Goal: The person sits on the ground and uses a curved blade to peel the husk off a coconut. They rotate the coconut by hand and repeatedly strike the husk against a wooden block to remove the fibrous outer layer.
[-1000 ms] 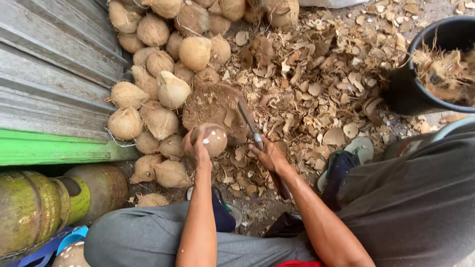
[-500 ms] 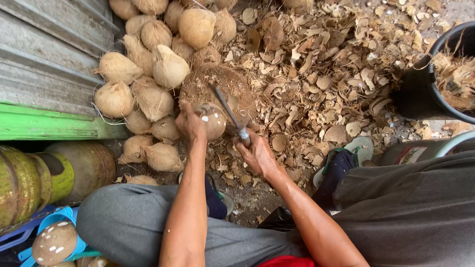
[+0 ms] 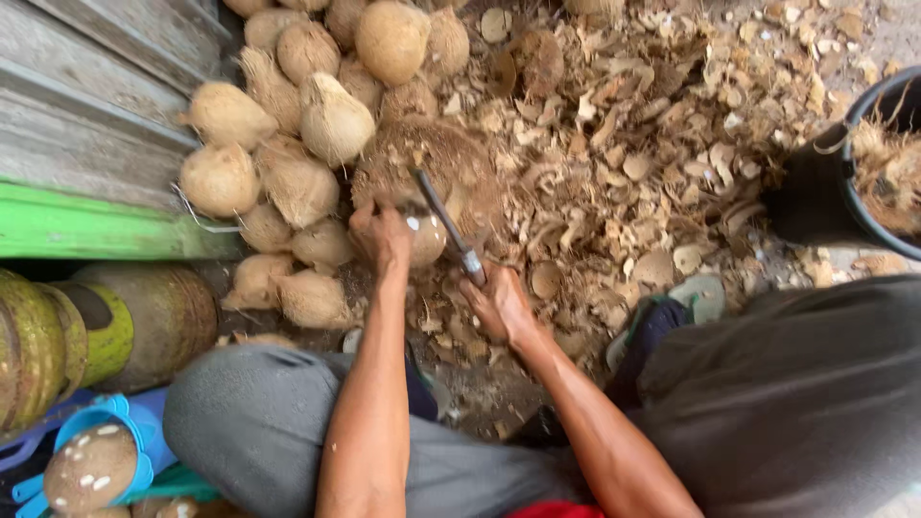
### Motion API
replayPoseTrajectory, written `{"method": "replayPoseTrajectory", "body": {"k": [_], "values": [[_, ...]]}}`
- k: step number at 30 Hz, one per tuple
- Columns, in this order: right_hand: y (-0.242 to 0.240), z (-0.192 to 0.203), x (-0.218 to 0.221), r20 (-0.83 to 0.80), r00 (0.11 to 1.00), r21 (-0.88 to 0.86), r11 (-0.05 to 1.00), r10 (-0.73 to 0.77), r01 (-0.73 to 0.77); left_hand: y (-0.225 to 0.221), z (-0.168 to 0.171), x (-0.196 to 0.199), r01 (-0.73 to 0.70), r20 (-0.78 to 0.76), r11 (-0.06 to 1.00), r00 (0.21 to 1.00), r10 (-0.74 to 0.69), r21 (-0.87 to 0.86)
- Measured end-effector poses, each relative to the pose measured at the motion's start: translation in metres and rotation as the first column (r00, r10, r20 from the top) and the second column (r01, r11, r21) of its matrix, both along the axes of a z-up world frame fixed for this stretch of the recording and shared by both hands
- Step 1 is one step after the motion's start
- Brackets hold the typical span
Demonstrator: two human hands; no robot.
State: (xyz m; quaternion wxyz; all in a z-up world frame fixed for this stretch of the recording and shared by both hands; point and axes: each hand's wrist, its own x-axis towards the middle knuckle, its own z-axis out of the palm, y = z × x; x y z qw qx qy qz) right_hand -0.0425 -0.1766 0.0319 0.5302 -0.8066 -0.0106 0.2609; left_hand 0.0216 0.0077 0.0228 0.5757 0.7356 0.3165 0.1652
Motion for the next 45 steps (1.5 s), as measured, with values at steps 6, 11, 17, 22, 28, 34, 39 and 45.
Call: {"method": "replayPoseTrajectory", "body": {"k": [6,11,17,22,28,34,39,45], "values": [[0.005,-0.004,-0.005,0.229,0.960,0.295,0.951,-0.164,0.092,0.010,-0.013,-0.007,-0.081,-0.347,0.971,0.924,0.158,0.226],[0.006,-0.014,0.003,0.066,0.997,-0.025,0.999,0.041,-0.039,0.002,-0.003,0.007,-0.101,-0.301,0.988,0.944,0.133,0.120],[0.004,-0.050,-0.004,0.104,0.994,-0.016,1.000,-0.019,0.021,0.002,-0.007,0.001,-0.017,-0.306,0.976,0.948,0.085,0.217],[0.003,-0.035,0.031,-0.108,0.994,-0.105,0.994,-0.031,0.020,0.008,0.005,0.017,-0.061,-0.149,0.975,0.984,0.095,0.215],[-0.005,0.000,0.034,0.097,0.995,0.026,1.000,-0.017,0.014,0.015,0.000,0.016,-0.121,-0.064,0.984,0.992,0.114,-0.130],[0.003,-0.019,0.005,0.413,0.910,0.123,0.992,-0.038,-0.015,0.011,-0.016,-0.001,-0.086,-0.322,0.953,0.929,0.182,0.289],[0.006,-0.026,-0.005,0.012,0.998,0.118,0.992,-0.055,0.053,0.010,-0.015,-0.004,-0.117,-0.372,0.984,0.914,0.159,0.133],[0.011,-0.035,-0.001,0.146,0.989,0.104,0.994,0.003,-0.019,0.013,-0.026,-0.007,-0.004,-0.259,0.956,0.962,0.083,0.292]]}}
